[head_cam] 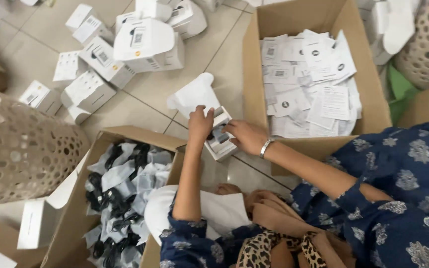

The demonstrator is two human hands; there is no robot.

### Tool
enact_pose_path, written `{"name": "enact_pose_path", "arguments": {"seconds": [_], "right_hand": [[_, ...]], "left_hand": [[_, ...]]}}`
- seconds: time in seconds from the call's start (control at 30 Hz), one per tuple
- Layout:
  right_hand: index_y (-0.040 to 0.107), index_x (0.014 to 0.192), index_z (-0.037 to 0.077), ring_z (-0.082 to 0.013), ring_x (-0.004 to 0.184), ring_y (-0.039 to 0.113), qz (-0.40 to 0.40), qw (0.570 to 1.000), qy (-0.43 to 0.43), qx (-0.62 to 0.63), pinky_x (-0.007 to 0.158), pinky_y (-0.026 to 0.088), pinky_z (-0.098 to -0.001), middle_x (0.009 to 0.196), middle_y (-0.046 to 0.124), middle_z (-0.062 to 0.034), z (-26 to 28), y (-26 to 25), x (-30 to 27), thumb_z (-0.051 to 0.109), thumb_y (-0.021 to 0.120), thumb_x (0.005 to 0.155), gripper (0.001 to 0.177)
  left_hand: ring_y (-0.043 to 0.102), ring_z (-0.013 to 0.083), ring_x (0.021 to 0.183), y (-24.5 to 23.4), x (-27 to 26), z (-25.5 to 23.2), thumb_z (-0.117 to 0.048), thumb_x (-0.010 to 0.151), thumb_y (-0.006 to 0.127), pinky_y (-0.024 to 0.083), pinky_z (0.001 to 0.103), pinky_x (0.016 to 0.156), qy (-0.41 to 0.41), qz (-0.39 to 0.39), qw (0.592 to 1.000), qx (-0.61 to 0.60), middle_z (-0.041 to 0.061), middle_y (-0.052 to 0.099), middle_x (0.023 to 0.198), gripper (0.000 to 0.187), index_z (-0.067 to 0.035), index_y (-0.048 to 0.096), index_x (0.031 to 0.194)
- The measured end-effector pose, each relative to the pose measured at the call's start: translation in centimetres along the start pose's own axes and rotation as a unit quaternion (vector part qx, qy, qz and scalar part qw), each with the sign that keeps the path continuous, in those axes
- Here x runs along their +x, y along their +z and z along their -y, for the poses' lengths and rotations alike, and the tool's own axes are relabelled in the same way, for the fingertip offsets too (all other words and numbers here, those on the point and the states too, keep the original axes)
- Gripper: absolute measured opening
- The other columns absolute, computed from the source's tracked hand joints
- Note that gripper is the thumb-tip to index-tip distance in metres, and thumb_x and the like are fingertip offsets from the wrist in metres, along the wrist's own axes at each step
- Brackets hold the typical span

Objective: The person unboxes components and organizes them.

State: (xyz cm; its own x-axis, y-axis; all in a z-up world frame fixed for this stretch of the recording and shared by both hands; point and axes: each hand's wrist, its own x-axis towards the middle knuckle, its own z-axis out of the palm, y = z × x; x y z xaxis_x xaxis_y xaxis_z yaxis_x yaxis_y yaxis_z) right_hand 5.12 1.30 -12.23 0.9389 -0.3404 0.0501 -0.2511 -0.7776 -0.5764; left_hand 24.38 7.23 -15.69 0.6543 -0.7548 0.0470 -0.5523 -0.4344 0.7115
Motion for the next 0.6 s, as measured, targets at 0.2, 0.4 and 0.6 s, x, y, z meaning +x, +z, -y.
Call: {"name": "enact_pose_path", "arguments": {"seconds": [0.2,0.4,0.6], "right_hand": [[0.058,0.132,0.007,-0.0347,0.119,0.057,0.113,0.987,0.080,-0.087,0.098,0.050,-0.0477,0.128,0.060,-0.0148,-1.0,7.0,7.0,0.023,0.075,0.086,0.052],[0.057,0.133,0.001,-0.0394,0.113,0.060,0.055,0.971,0.171,-0.157,0.092,0.052,-0.0490,0.130,0.058,-0.0240,-4.2,14.6,10.6,0.033,0.072,0.091,0.055],[0.067,0.125,0.010,-0.0351,0.109,0.067,0.109,0.959,0.168,-0.201,0.090,0.055,-0.0491,0.123,0.064,-0.0202,-5.3,14.5,10.3,0.032,0.073,0.085,0.046]], "left_hand": [[0.060,0.0484,0.112,-2.8,0.0,-3.5,-0.030,0.098,0.062,0.049,0.050,0.095,0.041,-0.037,0.997,-0.058,0.033,0.060,0.125,0.042,-0.001,0.063,0.129],[0.060,0.0499,0.111,-3.7,0.0,-3.9,-0.028,0.098,0.062,0.049,0.051,0.095,0.009,-0.030,0.998,-0.050,0.035,0.057,0.127,0.041,-0.002,0.062,0.130],[0.062,0.0503,0.109,-6.0,-0.5,-5.5,-0.027,0.098,0.060,0.050,0.051,0.094,-0.020,-0.038,0.995,-0.091,0.037,0.054,0.131,0.041,-0.002,0.061,0.131]]}}
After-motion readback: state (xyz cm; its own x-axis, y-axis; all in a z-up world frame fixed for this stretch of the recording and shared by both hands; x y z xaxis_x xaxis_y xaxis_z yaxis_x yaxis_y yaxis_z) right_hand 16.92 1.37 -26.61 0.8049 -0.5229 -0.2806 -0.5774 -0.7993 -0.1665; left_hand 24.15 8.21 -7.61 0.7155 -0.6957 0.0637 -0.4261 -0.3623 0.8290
